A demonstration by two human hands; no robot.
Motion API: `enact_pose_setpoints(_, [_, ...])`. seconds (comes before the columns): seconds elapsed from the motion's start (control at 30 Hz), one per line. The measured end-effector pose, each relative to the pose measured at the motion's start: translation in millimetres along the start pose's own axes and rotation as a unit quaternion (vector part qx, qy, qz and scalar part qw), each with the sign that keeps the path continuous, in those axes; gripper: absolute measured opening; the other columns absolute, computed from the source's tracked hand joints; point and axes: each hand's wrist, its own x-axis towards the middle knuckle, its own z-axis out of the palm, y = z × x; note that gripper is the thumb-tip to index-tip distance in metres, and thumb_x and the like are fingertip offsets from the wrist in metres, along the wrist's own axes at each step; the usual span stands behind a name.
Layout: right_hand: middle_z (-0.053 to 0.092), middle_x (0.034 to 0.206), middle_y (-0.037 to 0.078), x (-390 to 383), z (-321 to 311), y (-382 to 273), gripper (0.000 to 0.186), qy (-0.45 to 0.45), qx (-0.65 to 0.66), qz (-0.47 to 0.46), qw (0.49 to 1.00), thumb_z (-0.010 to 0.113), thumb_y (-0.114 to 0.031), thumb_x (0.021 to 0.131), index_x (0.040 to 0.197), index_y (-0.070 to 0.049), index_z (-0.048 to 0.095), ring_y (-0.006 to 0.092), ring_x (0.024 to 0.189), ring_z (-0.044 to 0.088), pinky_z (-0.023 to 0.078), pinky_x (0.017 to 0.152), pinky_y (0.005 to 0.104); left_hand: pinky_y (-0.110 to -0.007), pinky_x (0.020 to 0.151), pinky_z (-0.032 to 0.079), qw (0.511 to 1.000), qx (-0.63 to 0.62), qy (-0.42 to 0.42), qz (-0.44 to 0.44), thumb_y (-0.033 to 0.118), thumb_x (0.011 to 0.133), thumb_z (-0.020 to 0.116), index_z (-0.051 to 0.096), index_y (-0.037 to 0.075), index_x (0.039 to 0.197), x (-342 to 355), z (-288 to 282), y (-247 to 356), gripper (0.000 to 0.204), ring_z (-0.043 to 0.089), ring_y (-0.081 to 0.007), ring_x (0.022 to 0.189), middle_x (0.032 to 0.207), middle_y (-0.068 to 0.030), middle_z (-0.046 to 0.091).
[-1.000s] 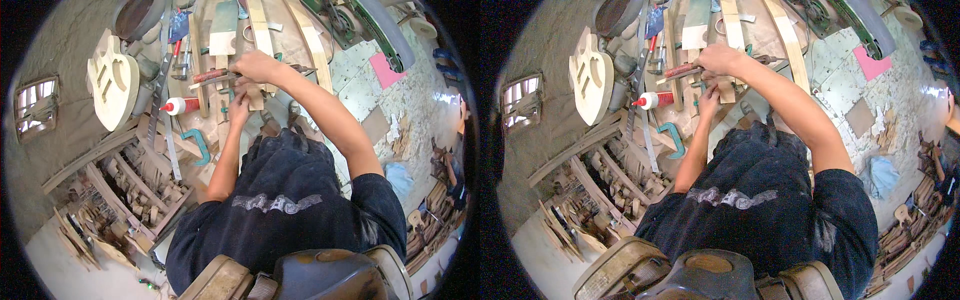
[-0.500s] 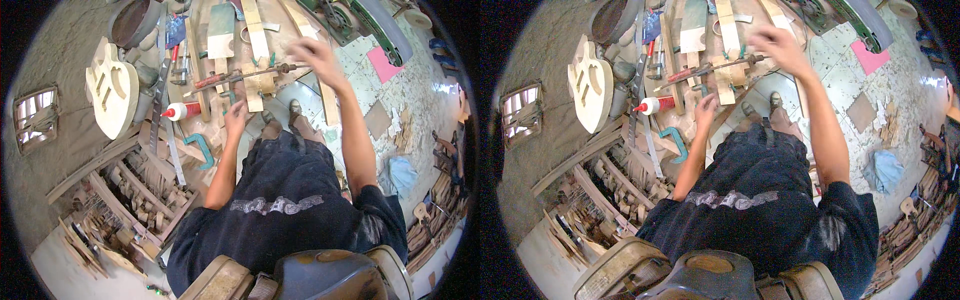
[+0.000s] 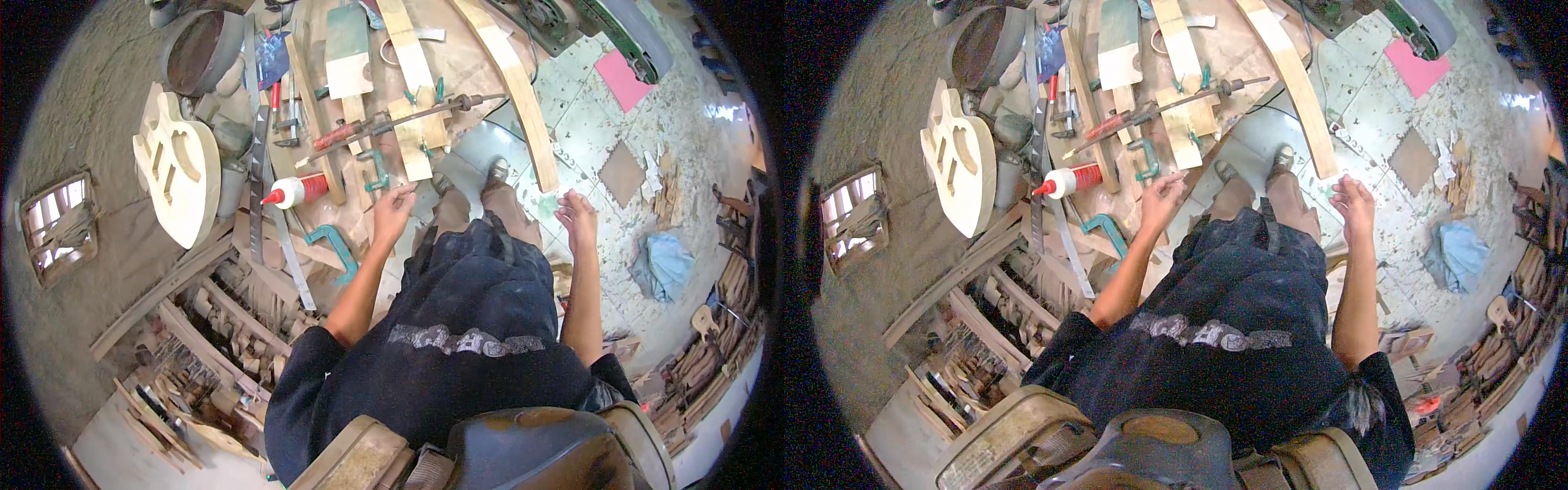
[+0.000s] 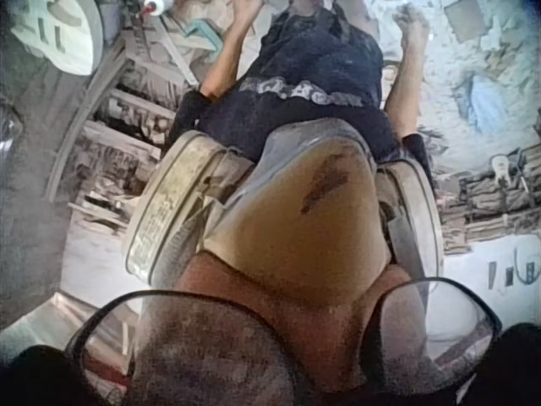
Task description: The person positions a wood block onto a guitar neck and secures it with multiple clamps. They place a C-clamp and several bar clamps along the neck, tightening the screw handles by hand to apply pressure.
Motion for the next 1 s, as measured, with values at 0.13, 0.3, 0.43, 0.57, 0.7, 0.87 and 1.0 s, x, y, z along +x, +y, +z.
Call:
enact_pose_setpoints(0.13, [0.064, 0.084, 0.003, 7, 14, 7, 0.024, -0.055, -0.016, 0.012, 0.998, 0.064, -0.03, 0.092, 0.095, -0.007, 0.061, 0.0087, 0.068, 0.056, 0.053, 0.07, 0.0277, -0.026, 0.065, 0.05, 0.998, 0.02, 0.033, 0.052, 0.012, 0.089, 0.063, 0.067, 0.0, 0.11, -11, 3, 8, 0.025, 0.06, -0.0107, 0.069, 0.086, -0.0063, 0.067])
enact_pose_setpoints(0.3, [0.063, 0.083, 0.003, 27, 9, 5, 0.023, -0.11, -0.036, 0.009, 0.993, 0.063, -0.03, 0.092, 0.096, -0.007, 0.061, 0.0086, 0.067, 0.056, 0.053, 0.069, 0.0275, -0.026, 0.065, 0.051, 0.995, 0.038, 0.065, 0.059, 0.007, 0.088, 0.062, 0.063, -0.001, 0.116, -35, 2, 3, 0.029, 0.062, -0.0117, 0.071, 0.09, -0.0079, 0.068])
enact_pose_setpoints(0.43, [0.063, 0.083, 0.003, 46, -23, 16, 0.023, -0.128, -0.037, 0.016, 0.991, 0.063, -0.03, 0.092, 0.096, -0.007, 0.061, 0.0094, 0.067, 0.056, 0.052, 0.068, 0.0272, -0.028, 0.077, 0.051, 0.993, 0.029, 0.113, -0.031, 0.009, 0.082, 0.068, 0.065, 0.001, 0.115, -60, 20, 2, 0.034, 0.064, -0.0122, 0.085, 0.096, -0.0089, 0.07])
enact_pose_setpoints(0.57, [0.063, 0.083, 0.003, 57, -72, 39, 0.021, -0.108, -0.025, 0.04, 0.993, 0.063, -0.029, 0.092, 0.096, -0.008, 0.061, 0.01, 0.067, 0.056, 0.052, 0.068, 0.0277, -0.027, 0.073, 0.052, 0.982, 0.089, 0.164, 0.002, 0.003, 0.079, 0.07, 0.064, 0.002, 0.117, -81, 47, -4, 0.038, 0.064, -0.0123, 0.079, 0.096, -0.0091, 0.07])
enact_pose_setpoints(0.7, [0.063, 0.082, 0.003, 77, -140, 82, 0.019, -0.064, -0.019, 0.094, 0.993, 0.063, -0.027, 0.091, 0.097, -0.009, 0.06, 0.011, 0.065, 0.055, 0.053, 0.067, 0.0291, -0.027, 0.068, 0.052, 0.974, 0.136, 0.177, 0.027, 0.005, 0.079, 0.071, 0.064, 0.002, 0.115, -95, 72, 0, 0.037, 0.066, -0.0131, 0.071, 0.092, -0.0085, 0.07])
enact_pose_setpoints(0.87, [0.061, 0.074, 0.006, 92, -204, 135, 0.023, -0.01, -0.056, 0.113, 0.992, 0.06, -0.028, 0.093, 0.089, -0.005, 0.059, 0.0132, 0.058, 0.056, 0.053, 0.053, 0.0294, -0.028, 0.067, 0.052, 0.975, 0.109, 0.193, 0.014, 0.013, 0.083, 0.07, 0.065, 0.001, 0.113, -114, 86, -9, 0.033, 0.065, -0.0135, 0.07, 0.091, -0.0092, 0.07])
enact_pose_setpoints(1.0, [0.059, 0.069, 0.006, 93, -223, 147, 0.02, -0.056, -0.149, 0.126, 0.979, 0.06, -0.024, 0.093, 0.086, -0.005, 0.059, 0.0137, 0.054, 0.054, 0.049, 0.05, 0.0285, -0.027, 0.062, 0.052, 0.973, 0.039, 0.229, -0.009, 0.022, 0.09, 0.065, 0.065, -0.002, 0.111, -135, 88, -29, 0.032, 0.064, -0.0138, 0.066, 0.087, -0.0106, 0.07])
